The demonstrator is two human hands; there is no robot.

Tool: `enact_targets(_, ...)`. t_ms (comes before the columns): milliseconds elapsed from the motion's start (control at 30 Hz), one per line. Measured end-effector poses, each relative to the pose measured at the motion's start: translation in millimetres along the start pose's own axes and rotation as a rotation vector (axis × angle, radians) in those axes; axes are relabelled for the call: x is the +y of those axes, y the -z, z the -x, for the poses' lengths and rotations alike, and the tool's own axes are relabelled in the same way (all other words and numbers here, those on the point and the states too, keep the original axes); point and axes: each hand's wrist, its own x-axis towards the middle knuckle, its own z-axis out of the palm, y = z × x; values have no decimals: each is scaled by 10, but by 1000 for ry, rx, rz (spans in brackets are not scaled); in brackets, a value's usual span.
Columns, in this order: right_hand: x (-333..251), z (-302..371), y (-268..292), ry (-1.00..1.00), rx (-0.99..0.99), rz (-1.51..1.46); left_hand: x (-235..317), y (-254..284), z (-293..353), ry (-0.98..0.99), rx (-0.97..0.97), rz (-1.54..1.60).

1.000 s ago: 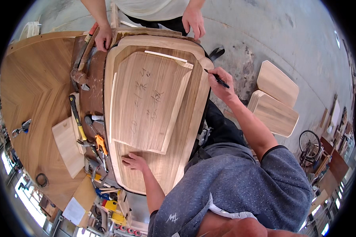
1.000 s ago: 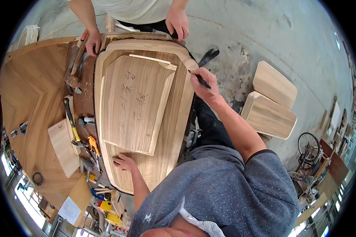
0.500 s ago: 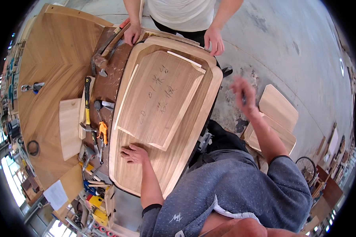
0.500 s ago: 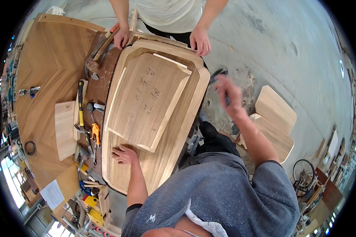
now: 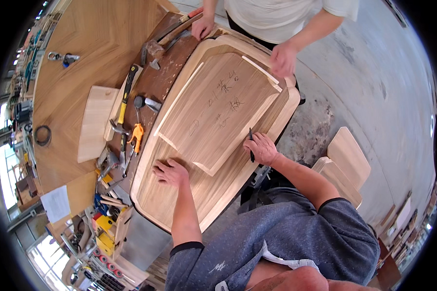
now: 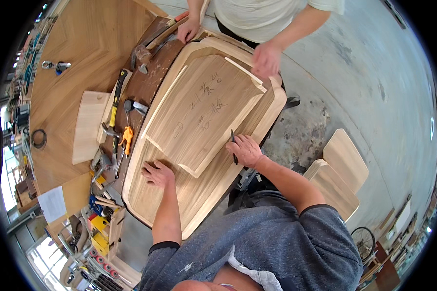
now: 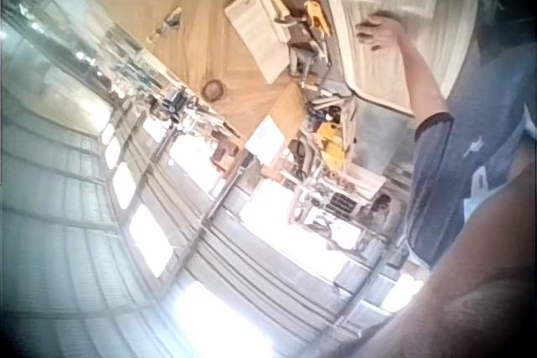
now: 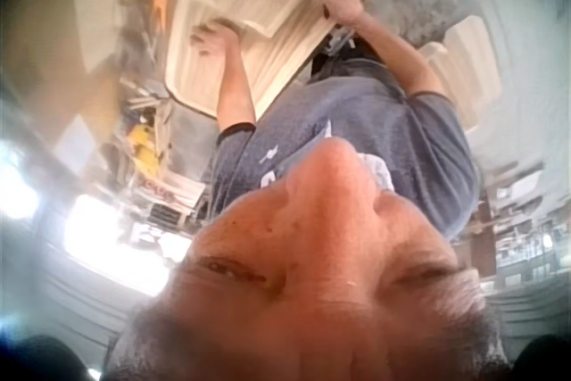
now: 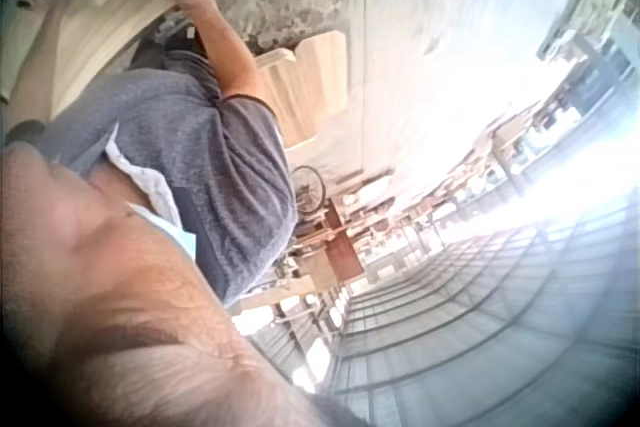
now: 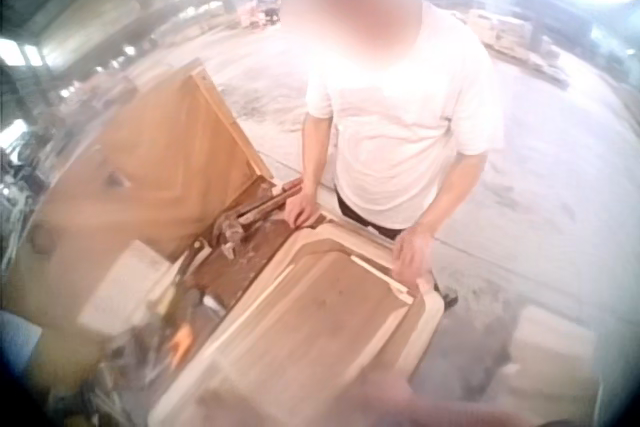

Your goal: The person handles a large wooden panel and a smaller wooden frame in a workshop. They place the frame onto the panel and use a marker to write on the wood. A coworker assists by holding the frame steady while the person marks the surface.

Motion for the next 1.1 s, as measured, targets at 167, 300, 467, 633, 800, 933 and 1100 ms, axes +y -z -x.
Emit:
enact_targets(167, 4, -10, -12, 12, 43, 47, 55, 5, 12, 12, -15, -12)
enact_targets(300, -19, -48, 29, 19, 43, 40, 81, 40, 26, 19, -19, 5)
enact_targets(467, -28, -51, 29, 20, 42, 60, 75, 40, 18, 21, -19, 22)
enact_targets(633, -57, -80, 62, 10, 10, 66, 64, 38, 15, 16, -11, 5)
enact_targets(800, -27, -59, 47, 15, 17, 57, 129, 136, 33, 25, -66, 40)
enact_targets(933, -14, -66, 34, 22, 8, 51, 120, 147, 23, 30, -79, 70)
enact_targets(1100, -21, -75, 47, 22, 15, 39, 120, 141, 22, 33, -79, 65)
